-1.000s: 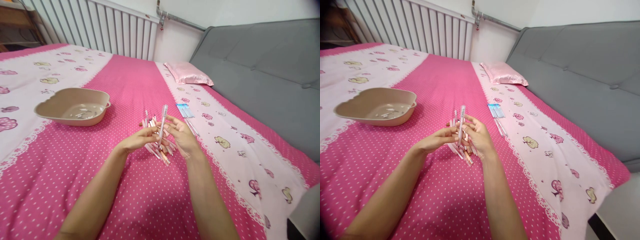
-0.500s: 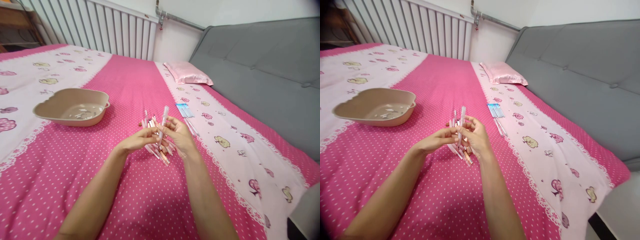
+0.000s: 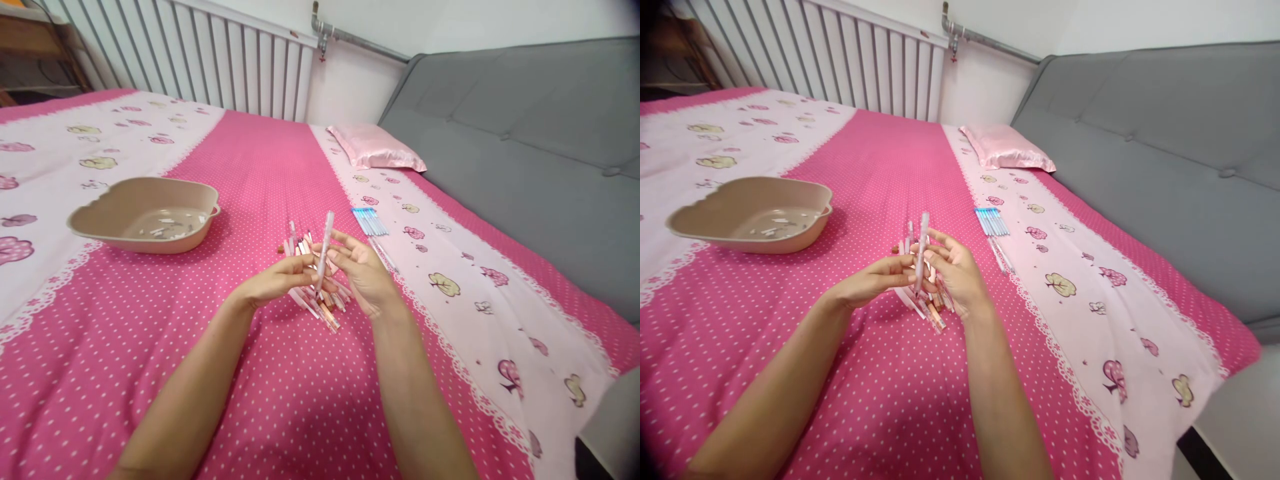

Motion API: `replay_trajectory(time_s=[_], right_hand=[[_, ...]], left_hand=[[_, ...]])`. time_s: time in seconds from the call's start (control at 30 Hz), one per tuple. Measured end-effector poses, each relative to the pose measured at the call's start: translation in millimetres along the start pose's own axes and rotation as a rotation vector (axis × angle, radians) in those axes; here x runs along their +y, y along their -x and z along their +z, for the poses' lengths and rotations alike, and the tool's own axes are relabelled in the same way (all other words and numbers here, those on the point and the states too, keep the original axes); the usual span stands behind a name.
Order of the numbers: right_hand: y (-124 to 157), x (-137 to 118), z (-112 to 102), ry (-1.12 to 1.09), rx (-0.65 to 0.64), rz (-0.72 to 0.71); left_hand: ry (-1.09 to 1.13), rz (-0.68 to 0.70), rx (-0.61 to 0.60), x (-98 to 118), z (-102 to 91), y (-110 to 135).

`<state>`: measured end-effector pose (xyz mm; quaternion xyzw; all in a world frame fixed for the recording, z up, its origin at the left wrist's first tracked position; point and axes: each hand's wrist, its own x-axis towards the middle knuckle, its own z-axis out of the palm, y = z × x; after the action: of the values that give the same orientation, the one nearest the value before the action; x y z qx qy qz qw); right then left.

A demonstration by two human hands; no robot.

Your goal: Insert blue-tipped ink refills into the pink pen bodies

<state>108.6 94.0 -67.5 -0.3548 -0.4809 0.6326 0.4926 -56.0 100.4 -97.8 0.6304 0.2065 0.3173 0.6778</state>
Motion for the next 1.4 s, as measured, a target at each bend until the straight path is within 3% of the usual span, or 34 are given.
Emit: replay_trajectory(time_s=[0.5,0.77,1.4], right_hand=[[-1.4,3.6,2.7,0.05,0.101,-0.034],[1.4,-2.5,0.8,-0.03,-0.02,0.037],[0.2,2.3,-1.2,0.038,0.036,-0.006]], left_hand=[[-0.011,-0.021,0.009,-0.1,0.2,0.7],[-0.009,-0.009,-0.012,-1.1,-2.0,1.2],[-0.018,0.009,-0.007,1.7,3.0,-0.6]])
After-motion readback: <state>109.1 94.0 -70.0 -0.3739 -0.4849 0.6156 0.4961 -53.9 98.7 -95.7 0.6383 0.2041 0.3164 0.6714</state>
